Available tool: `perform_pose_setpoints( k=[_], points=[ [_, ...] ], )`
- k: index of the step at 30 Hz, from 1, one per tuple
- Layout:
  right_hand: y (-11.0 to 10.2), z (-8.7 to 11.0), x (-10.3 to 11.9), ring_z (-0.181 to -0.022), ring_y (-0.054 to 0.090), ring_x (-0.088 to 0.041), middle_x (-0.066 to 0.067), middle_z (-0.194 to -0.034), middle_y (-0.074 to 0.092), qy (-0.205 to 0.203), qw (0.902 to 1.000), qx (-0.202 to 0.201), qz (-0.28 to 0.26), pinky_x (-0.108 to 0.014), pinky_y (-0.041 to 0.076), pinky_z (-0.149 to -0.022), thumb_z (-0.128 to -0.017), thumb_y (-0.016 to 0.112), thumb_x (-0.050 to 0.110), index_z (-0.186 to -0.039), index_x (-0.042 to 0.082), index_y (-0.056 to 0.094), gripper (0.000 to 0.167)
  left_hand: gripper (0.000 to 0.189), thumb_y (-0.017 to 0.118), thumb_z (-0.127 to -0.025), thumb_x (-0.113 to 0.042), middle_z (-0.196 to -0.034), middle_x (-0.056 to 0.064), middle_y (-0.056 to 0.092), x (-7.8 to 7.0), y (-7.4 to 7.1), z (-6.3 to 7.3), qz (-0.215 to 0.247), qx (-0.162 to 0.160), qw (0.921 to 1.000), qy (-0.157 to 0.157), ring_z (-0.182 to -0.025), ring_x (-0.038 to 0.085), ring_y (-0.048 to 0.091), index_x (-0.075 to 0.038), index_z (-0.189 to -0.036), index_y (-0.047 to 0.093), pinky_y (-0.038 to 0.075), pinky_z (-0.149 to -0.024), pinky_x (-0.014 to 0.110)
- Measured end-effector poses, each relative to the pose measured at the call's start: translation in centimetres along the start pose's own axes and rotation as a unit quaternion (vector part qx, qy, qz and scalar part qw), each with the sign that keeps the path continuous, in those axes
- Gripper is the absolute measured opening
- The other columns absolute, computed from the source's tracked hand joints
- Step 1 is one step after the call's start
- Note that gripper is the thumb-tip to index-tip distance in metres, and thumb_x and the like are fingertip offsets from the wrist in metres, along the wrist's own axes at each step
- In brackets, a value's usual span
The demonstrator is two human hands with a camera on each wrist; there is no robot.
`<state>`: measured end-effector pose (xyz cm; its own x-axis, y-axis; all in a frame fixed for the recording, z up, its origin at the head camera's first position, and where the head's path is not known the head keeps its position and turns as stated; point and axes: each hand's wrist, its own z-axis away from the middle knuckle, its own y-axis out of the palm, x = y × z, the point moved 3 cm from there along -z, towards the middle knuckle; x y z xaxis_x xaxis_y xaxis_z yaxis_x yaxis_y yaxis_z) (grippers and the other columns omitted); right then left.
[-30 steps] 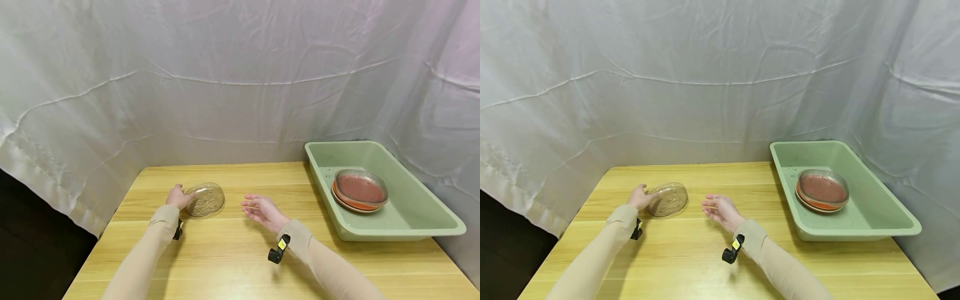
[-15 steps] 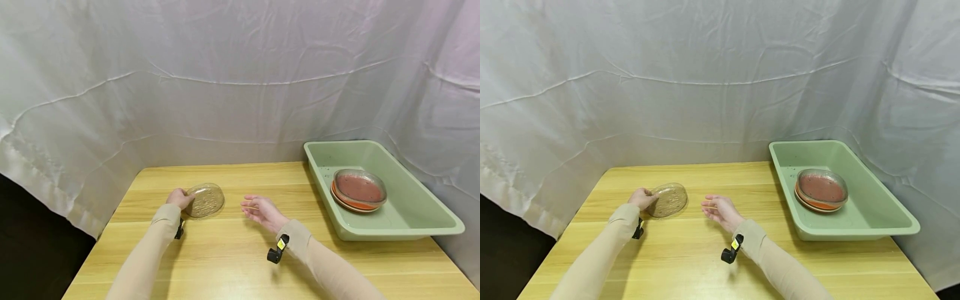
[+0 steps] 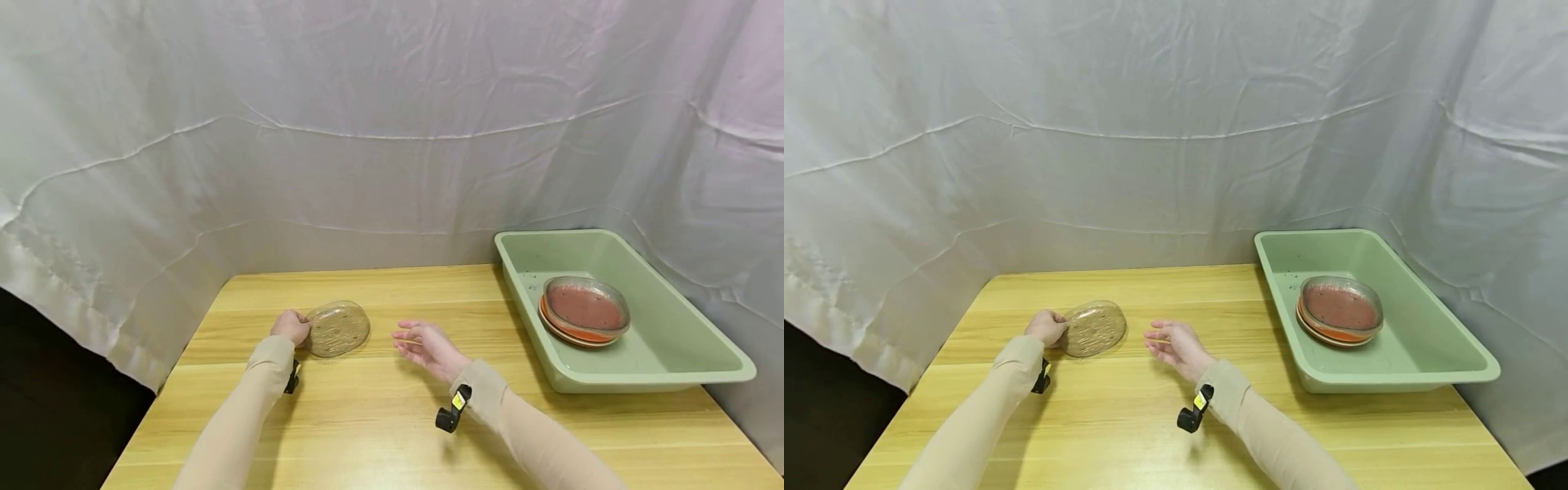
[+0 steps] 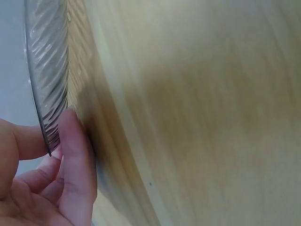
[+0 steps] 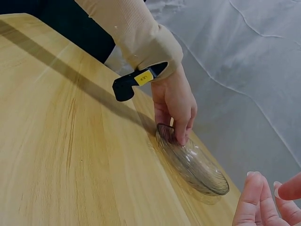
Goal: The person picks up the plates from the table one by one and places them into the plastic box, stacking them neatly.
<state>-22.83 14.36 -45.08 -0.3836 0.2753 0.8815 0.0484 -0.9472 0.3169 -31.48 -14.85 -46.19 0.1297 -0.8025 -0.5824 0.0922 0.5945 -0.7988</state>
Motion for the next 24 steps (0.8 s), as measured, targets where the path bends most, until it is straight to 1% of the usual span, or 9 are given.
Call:
perform_pose_setpoints(
  k=[1,3,5,7,9,10,12,17,24],
  points=[
    [0.0,0.0,0.0,-0.095,0.064,-0.017,-0.015,-0.118,0.062,-0.001,1.0,0.001,0.0,-0.018,0.056,-0.081,-0.098,0.045,-0.001,-0.146,-0.006,0.042,0.048,0.03,0.059,-0.098,-0.02,-0.118,0.023,0.07,0.0,0.0,0.0,0.005,0.001,1.0,0.001,-0.088,0.028,0.069,0.003,-0.114,0.07,0.058,-0.076,0.034],
    [-0.1,0.0,0.0,-0.096,0.064,-0.017,-0.015,-0.119,0.062,-0.002,1.0,0.0,0.0,-0.018,0.055,-0.081,-0.097,0.045,-0.001,-0.146,-0.006,0.042,0.049,0.03,0.056,-0.098,-0.018,-0.117,0.023,0.07,0.0,0.1,0.0,0.012,0.002,0.9999,0.003,-0.09,0.029,0.07,0.004,-0.114,0.07,0.059,-0.082,0.038],
    [-0.2,-0.1,0.0,-0.097,0.064,-0.018,-0.018,-0.123,0.061,-0.003,1.0,0.0,0.001,-0.017,0.055,-0.08,-0.097,0.046,-0.001,-0.146,-0.006,0.041,0.049,0.03,0.055,-0.098,-0.016,-0.112,0.023,0.071,0.0,0.2,0.0,0.034,0.007,0.9994,0.003,-0.085,0.025,0.07,0.005,-0.114,0.068,0.061,-0.081,0.036],
    [-0.3,-0.2,0.0,-0.097,0.064,-0.018,-0.019,-0.125,0.061,-0.004,1.0,-0.003,0.001,-0.017,0.055,-0.079,-0.096,0.046,-0.002,-0.146,-0.007,0.042,0.05,0.028,0.052,-0.1,-0.012,-0.101,0.021,0.07,0.0,0.5,-0.1,0.076,0.021,0.9969,-0.002,-0.073,0.018,0.068,0.008,-0.115,0.065,0.062,-0.072,0.031],
    [-0.4,-0.2,0.0,-0.099,0.064,-0.019,-0.019,-0.125,0.061,-0.003,1.0,-0.008,0.0,-0.017,0.055,-0.079,-0.096,0.047,-0.002,-0.146,-0.006,0.042,0.05,0.027,0.05,-0.101,-0.009,-0.091,0.016,0.069,-0.2,0.7,-0.1,0.12,0.036,0.9921,-0.007,-0.065,0.012,0.065,0.009,-0.116,0.063,0.061,-0.063,0.026],
    [-0.5,-0.2,0.0,-0.099,0.064,-0.019,-0.019,-0.124,0.061,-0.003,0.9999,-0.01,0.0,-0.017,0.055,-0.079,-0.096,0.047,-0.002,-0.146,-0.006,0.042,0.05,0.026,0.049,-0.101,-0.008,-0.086,0.013,0.068,-0.4,0.8,0.0,0.143,0.045,0.9886,-0.011,-0.062,0.01,0.063,0.01,-0.116,0.062,0.06,-0.059,0.024],
    [-0.6,-0.3,-0.1,-0.101,0.064,-0.02,-0.016,-0.121,0.062,-0.003,0.9999,-0.013,0.003,-0.018,0.056,-0.082,-0.097,0.046,-0.001,-0.146,-0.006,0.042,0.05,0.025,0.046,-0.102,-0.007,-0.08,0.009,0.065,-0.6,1.1,0.1,0.178,0.059,0.982,-0.018,-0.06,0.01,0.063,0.01,-0.115,0.059,0.058,-0.057,0.023],
    [-1.0,-0.2,-0.3,-0.106,0.063,-0.023,-0.02,-0.128,0.06,-0.005,0.9997,-0.013,0.018,-0.023,0.056,-0.091,-0.097,0.045,0.0,-0.146,-0.007,0.04,0.05,0.024,0.04,-0.106,-0.007,-0.082,0.01,0.063,-1.4,1.6,0.5,0.216,0.081,0.9728,-0.022,-0.062,0.013,0.059,0.009,-0.114,0.055,0.054,-0.056,0.024],
    [-1.6,-0.1,-0.3,-0.108,0.063,-0.023,-0.026,-0.138,0.055,-0.009,0.9994,-0.022,0.026,-0.025,0.055,-0.097,-0.097,0.046,-0.001,-0.146,-0.006,0.041,0.05,0.026,0.037,-0.107,-0.006,-0.083,0.009,0.058,-2.2,2.5,0.7,0.247,0.104,0.963,-0.025,-0.062,0.014,0.052,0.009,-0.121,0.052,0.049,-0.055,0.023]
  ],
)
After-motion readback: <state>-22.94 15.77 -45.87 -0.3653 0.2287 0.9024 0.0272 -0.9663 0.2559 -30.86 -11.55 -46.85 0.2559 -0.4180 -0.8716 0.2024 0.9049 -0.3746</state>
